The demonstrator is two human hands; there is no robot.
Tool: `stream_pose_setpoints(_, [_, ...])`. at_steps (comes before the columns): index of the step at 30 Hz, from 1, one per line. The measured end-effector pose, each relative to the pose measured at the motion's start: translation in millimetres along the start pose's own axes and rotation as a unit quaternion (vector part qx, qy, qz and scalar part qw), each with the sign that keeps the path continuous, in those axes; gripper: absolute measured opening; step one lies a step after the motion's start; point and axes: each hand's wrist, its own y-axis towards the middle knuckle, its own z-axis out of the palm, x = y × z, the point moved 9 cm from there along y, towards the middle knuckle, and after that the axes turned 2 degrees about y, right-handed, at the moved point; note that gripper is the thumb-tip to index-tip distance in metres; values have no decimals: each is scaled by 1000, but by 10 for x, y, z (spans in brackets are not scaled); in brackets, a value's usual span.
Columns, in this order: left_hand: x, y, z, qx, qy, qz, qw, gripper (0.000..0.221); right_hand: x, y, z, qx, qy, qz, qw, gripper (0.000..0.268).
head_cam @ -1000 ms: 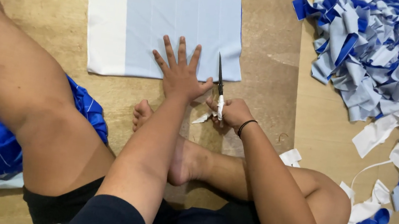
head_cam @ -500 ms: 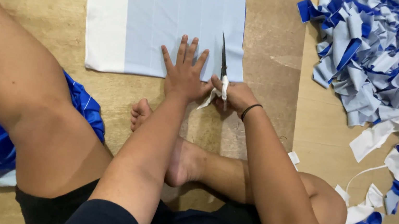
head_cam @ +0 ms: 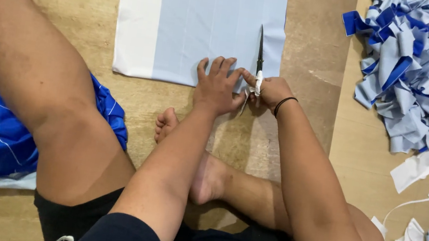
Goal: Cutting strips of blue and white striped fabric with scissors on a flat surface.
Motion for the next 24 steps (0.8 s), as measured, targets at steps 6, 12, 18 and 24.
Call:
stream_pose_setpoints(6, [0,99,-133,-38,-4,10,999,59,109,253,-88,-2,16,-9,1000,55])
stream_pose_setpoints(12, [-29,-98,-72,-26,-4,6,1000,59,103,228,-38,-11,-13,37,999,57])
stream_pose_setpoints(18, [-46,90,-143,-16,8,3,1000,61,268,431,-121,-6,-11,-12,1000,59])
stream_pose_setpoints(24, [-28,61,-116,-12,-10,0,1000,60,405,612,-192,-23,-48,0,999,62])
